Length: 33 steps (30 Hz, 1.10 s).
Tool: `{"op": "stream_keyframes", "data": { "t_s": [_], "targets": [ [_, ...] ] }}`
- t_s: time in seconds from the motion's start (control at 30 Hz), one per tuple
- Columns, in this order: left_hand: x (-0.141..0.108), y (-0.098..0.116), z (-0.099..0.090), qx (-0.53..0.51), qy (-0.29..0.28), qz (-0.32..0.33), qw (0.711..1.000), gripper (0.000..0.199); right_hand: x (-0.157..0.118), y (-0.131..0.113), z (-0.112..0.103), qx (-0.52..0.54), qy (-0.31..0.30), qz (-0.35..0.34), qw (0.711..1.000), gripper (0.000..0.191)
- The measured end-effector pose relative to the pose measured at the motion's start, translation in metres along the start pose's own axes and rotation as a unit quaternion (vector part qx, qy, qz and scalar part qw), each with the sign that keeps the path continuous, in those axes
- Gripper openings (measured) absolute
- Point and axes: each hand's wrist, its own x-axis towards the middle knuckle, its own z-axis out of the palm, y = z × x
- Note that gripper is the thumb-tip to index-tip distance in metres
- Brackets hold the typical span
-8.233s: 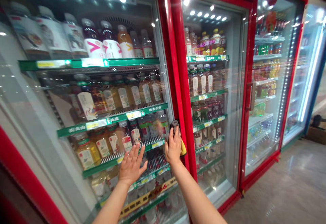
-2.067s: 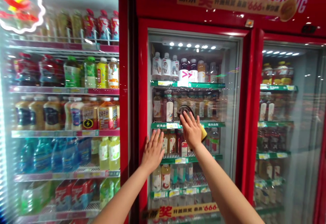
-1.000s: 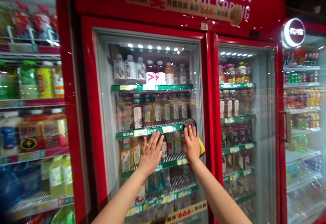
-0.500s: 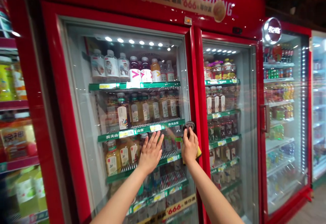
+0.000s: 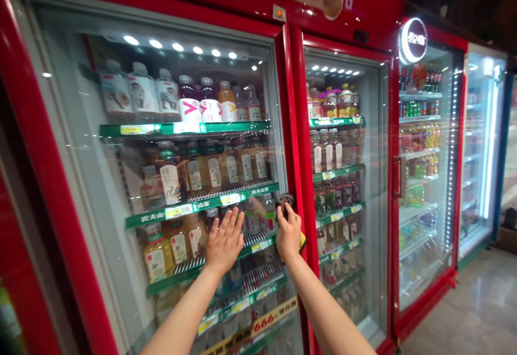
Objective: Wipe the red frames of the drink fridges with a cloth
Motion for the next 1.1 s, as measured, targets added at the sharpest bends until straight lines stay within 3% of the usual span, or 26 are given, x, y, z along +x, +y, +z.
{"op": "stream_keyframes", "data": {
  "t_s": [0.1,0.2,0.27,0.33,0.4,0.47,0.53,0.6,0.67,0.83,0.9,1.0,1.1],
  "targets": [
    [0.000,0.000,0.003,-0.006,0.007,-0.003,1.000,0.081,0.011,0.010,-0.024,0.066,0.003,-0.027,0.997,0.065],
    [0.001,0.000,0.004,-0.010,0.010,-0.006,1.000,0.081,0.061,0.015,-0.045,0.042,0.035,-0.045,0.997,0.064],
    [0.001,0.000,0.005,-0.011,0.014,-0.007,1.000,0.081,0.091,0.019,-0.047,-0.008,0.049,-0.055,0.997,0.058],
    [0.001,0.000,0.005,-0.010,0.017,-0.007,1.000,0.081,0.100,0.026,-0.040,-0.057,0.036,-0.071,0.995,0.053],
    [0.001,0.000,0.006,-0.007,0.016,-0.008,1.000,0.082,0.081,0.037,-0.027,-0.100,0.009,-0.088,0.991,0.050],
    [0.001,0.000,0.006,-0.003,0.014,-0.008,1.000,0.083,0.042,0.049,-0.015,-0.130,-0.013,-0.099,0.986,0.049],
    [0.001,0.001,0.006,0.002,0.012,-0.008,1.000,0.083,0.002,0.060,-0.008,-0.135,-0.014,-0.107,0.985,0.048],
    [0.001,0.001,0.005,0.006,0.008,-0.010,1.000,0.084,-0.020,0.067,-0.006,-0.123,-0.005,-0.116,0.986,0.047],
    [0.002,0.002,0.004,0.010,0.006,-0.014,1.000,0.084,-0.012,0.068,-0.006,-0.103,0.001,-0.122,0.987,0.046],
    [0.001,0.004,0.004,0.025,0.017,-0.010,0.999,0.083,0.084,0.053,-0.003,-0.056,0.020,-0.131,0.990,0.048],
    [0.001,0.004,0.004,0.034,0.015,-0.014,0.999,0.082,0.107,0.048,-0.001,-0.044,0.033,-0.128,0.990,0.048],
    [0.000,0.005,0.004,0.044,0.006,-0.019,0.999,0.083,0.090,0.048,0.000,-0.044,0.022,-0.125,0.991,0.050],
    [-0.001,0.005,0.003,0.052,0.002,-0.016,0.999,0.084,0.029,0.057,-0.002,-0.053,0.003,-0.119,0.991,0.052]
  ]
}}
